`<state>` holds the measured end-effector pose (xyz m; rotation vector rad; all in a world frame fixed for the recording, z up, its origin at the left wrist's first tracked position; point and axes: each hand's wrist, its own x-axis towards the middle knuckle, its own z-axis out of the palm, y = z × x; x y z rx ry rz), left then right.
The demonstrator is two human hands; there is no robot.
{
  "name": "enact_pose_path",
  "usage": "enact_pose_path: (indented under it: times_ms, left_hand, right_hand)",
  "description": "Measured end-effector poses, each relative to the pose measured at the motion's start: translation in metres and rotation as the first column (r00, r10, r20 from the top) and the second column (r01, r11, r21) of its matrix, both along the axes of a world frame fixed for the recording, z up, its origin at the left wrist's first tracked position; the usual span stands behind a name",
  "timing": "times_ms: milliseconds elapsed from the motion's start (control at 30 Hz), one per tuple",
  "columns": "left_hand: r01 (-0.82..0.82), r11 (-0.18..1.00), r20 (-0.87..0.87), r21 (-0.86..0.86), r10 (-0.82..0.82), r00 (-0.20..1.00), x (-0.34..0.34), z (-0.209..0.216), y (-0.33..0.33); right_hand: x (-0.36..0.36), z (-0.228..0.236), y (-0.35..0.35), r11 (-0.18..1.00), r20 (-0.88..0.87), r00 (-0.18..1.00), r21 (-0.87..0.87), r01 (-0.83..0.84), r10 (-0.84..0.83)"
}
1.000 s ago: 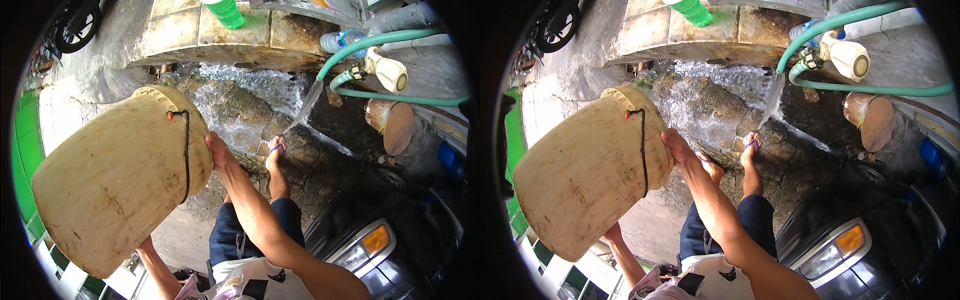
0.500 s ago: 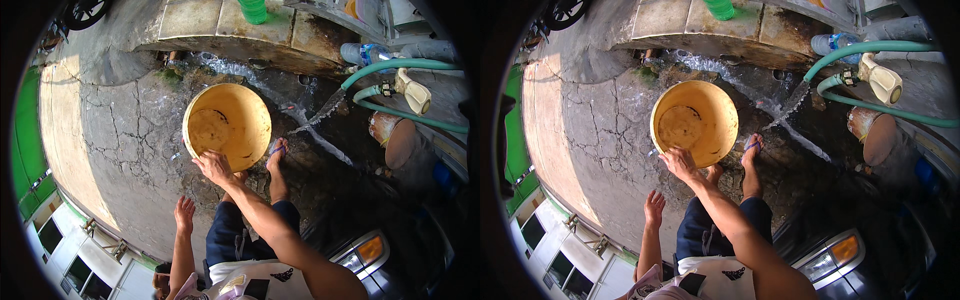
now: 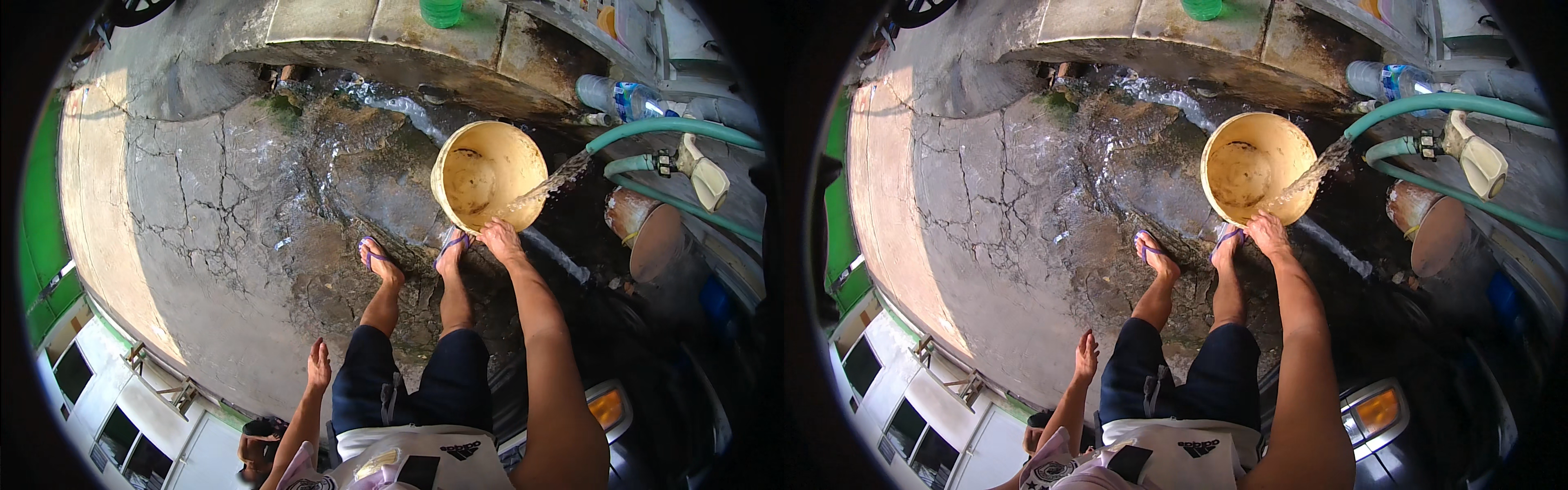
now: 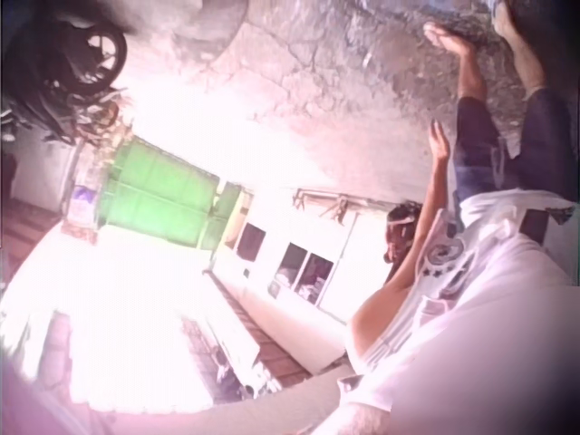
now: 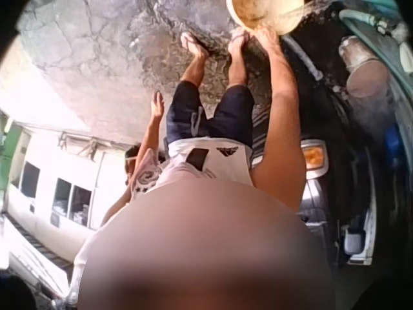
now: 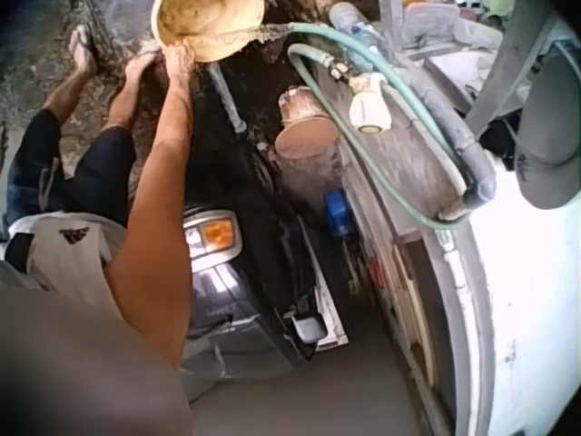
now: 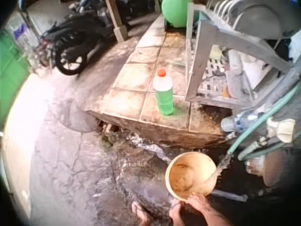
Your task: The person scrubs the inside of a yellow bucket with a sponge, rinses it with water from a hose, adds liquid soap, and continues scrubbing and rinsing. The bucket is handled repeatedly and set down on the ground between steps.
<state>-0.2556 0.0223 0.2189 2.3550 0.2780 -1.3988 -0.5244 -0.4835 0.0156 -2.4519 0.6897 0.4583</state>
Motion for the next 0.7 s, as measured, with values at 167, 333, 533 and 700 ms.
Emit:
enact_pose_path:
  times_ms: [167, 333, 533, 700]
  left_hand:
    - [0.018, 0.993, 0.009, 0.12, -0.019, 1.0, -0.016, -0.009, 0.019]
    - [0.003, 1.0, 0.011, 0.021, -0.003, 1.0, -0.017, -0.011, -0.007]
    - [-0.005, 0.999, -0.077, 0.049, 0.009, 0.997, -0.016, -0.018, -0.031]
    - [0.095, 0.992, 0.022, 0.088, -0.098, 0.995, -0.029, -0.022, -0.039]
  right_hand:
    - [-0.034, -0.015, -0.04, 0.961, -0.424, 0.899, 0.183, 0.206, -0.112]
    - [-0.047, -0.062, -0.068, 0.466, -0.299, 0.589, 0.392, 0.793, -0.751]
    - [-0.035, -0.147, -0.047, -0.196, -0.329, -0.05, 0.428, 0.882, -0.943]
    - [-0.022, -0.19, -0.009, -0.516, -0.492, -0.297, 0.401, 0.757, -0.818]
